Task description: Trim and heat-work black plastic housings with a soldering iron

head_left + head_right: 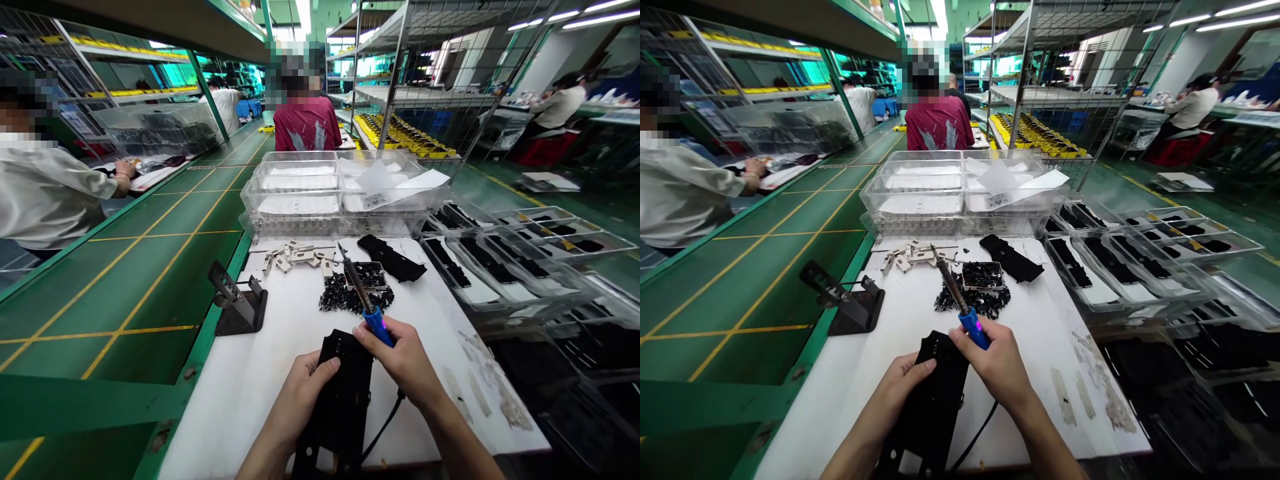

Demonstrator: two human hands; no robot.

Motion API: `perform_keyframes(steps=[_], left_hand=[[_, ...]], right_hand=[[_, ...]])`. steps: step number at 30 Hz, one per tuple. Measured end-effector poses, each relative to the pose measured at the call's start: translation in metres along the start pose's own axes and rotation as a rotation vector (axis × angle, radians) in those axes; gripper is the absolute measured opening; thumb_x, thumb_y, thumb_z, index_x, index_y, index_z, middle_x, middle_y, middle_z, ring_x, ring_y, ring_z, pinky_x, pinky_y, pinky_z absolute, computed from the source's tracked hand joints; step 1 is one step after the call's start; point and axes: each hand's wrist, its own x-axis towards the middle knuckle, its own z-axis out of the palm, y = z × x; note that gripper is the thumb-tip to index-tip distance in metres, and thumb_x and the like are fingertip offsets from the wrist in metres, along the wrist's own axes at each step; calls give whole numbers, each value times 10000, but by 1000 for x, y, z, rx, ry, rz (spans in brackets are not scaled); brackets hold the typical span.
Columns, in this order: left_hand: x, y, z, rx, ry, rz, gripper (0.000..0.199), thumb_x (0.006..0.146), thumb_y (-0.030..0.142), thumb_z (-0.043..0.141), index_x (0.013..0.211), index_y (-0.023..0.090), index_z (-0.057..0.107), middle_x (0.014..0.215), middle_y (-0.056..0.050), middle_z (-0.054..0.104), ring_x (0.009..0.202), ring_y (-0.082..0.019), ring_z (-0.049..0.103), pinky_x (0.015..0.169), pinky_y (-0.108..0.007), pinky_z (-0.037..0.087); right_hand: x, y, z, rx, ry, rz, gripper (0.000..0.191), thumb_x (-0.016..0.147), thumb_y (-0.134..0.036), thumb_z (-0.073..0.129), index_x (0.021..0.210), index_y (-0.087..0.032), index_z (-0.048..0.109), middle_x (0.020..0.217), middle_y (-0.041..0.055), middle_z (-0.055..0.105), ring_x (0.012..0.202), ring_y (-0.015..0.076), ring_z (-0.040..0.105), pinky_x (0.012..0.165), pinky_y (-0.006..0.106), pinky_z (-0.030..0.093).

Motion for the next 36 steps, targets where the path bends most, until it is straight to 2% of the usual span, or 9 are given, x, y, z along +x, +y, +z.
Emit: perform_keyframes(steps=[6,16,19,21,23,25,27,29,36], left_hand=[[1,1,0,16,14,-1,478,835,541,651,957,80,690,711,-119,745,620,-214,702,564,-260,498],[4,6,3,9,-9,-84,531,818,559,646,1066,90,672,807,-139,758,707,-266,724,599,-313,544],[6,8,-5,228,5,-52,580,860,574,574,1180,95,640,987,-172,752,835,-287,722,698,-348,562],[0,10,-9,475,124,68,610,874,560,563,1321,146,559,1214,-183,686,1025,-307,682,855,-395,546],[-10,12,-10,726,235,212,648,871,522,584,1428,214,459,1427,-165,542,1253,-329,551,1025,-461,462],[-21,13,-6,935,225,261,738,833,505,634,1479,237,400,1553,-141,388,1405,-346,377,1140,-519,335],[-29,14,1,1070,143,219,873,755,508,710,1502,207,372,1601,-138,288,1460,-362,264,1190,-533,236],[-32,13,8,1128,88,160,988,690,482,762,1523,183,324,1614,-142,240,1467,-376,237,1192,-533,236],[-21,-8,15,1224,147,279,827,765,169,542,1541,151,256,1597,-147,283,1439,-365,313,1157,-549,312]], right_hand=[[1,5,5,43,-40,-26,363,861,-445,645,665,-181,491,651,-43,378,633,121,331,577,261,271],[-1,1,4,63,-90,-27,318,835,-373,672,661,-186,483,627,-56,358,605,110,311,559,253,258],[0,3,5,41,-72,-14,345,847,-369,648,640,-194,435,625,-56,338,605,109,300,551,251,252],[1,4,7,37,-43,21,360,852,-389,634,639,-202,412,612,-59,325,587,107,293,530,250,242],[1,3,9,35,-13,60,366,855,-412,622,645,-207,403,596,-61,324,565,105,290,509,249,234],[0,2,12,12,28,79,361,858,-430,612,654,-205,418,591,-58,341,559,106,297,505,248,240],[0,0,14,-25,84,80,354,860,-442,604,660,-200,439,590,-56,357,562,108,306,511,248,254],[-1,-1,16,-51,128,84,353,857,-452,602,662,-202,446,580,-60,357,553,109,310,508,248,260],[-1,-4,20,-75,129,104,379,868,-484,588,659,-216,420,559,-68,347,527,108,315,490,247,269]])
